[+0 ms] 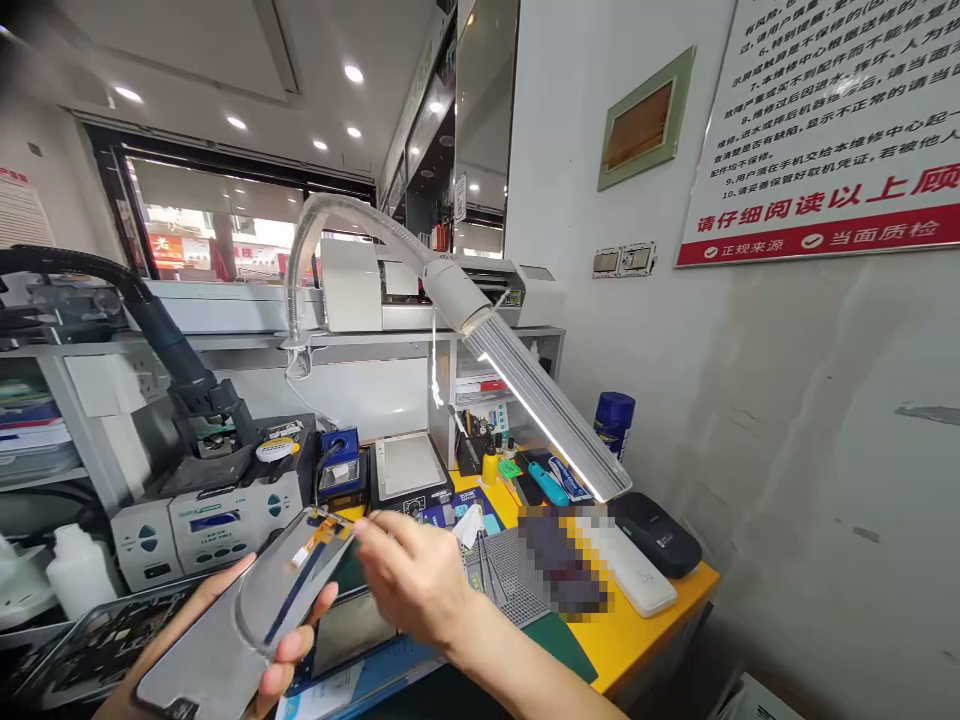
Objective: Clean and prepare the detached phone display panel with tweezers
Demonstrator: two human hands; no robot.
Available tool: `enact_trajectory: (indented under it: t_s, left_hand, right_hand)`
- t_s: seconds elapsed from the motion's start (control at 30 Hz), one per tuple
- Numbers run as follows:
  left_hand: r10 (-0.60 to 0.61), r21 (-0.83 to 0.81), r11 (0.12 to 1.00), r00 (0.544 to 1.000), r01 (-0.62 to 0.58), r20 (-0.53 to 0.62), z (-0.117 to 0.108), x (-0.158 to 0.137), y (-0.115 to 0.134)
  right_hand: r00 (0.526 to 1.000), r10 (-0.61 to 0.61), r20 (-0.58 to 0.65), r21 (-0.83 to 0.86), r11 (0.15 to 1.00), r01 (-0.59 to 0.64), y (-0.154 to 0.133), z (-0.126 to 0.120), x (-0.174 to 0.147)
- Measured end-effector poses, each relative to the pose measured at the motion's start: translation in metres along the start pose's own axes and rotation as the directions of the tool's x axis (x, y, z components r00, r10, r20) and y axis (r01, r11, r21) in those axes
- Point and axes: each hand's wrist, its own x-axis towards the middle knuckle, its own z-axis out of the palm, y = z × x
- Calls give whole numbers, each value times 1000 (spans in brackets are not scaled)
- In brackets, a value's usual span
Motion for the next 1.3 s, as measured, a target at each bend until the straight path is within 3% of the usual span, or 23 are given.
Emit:
enact_trajectory:
  t_s: [0.07, 0.17, 0.27, 0.33, 0.53, 0.73, 0.93, 1.1, 1.3]
  left_hand:
    - [115, -6, 993, 991, -116, -71, 8, 7, 6]
    - [234, 22, 972, 971, -233, -53, 14, 23, 13]
    - [252, 35, 967, 966, -251, -50, 13, 41, 13]
    - [259, 24, 966, 964, -259, -53, 8, 49, 10]
    - [302, 10, 953, 951, -302, -60, -8, 48, 4]
    - [302, -7, 953, 953, -302, -39, -8, 42, 7]
    - [308, -31, 951, 951, -308, 2, -8, 40, 7]
    - [320, -37, 947, 948, -320, -1, -12, 39, 10]
    - [321, -60, 946, 947, -320, 18, -15, 41, 10]
  right_hand:
    - [966, 246, 73, -68, 968, -242, 23, -12, -3]
    - [817, 536, 213, -186, 843, -504, 58, -29, -13]
    - [657, 684, 315, -268, 729, -630, 77, -36, -28]
    - [587, 746, 315, -296, 665, -686, 80, -35, -35]
    - [513, 795, 325, -165, 582, -797, 91, -24, -29]
    - [417, 831, 369, 58, 428, -902, 120, -42, -2]
    - [384, 782, 491, 185, 337, -923, 113, -45, 22]
    - [326, 721, 612, 148, 300, -942, 98, -27, 27]
    - [169, 799, 578, -104, 277, -955, 106, -27, 10]
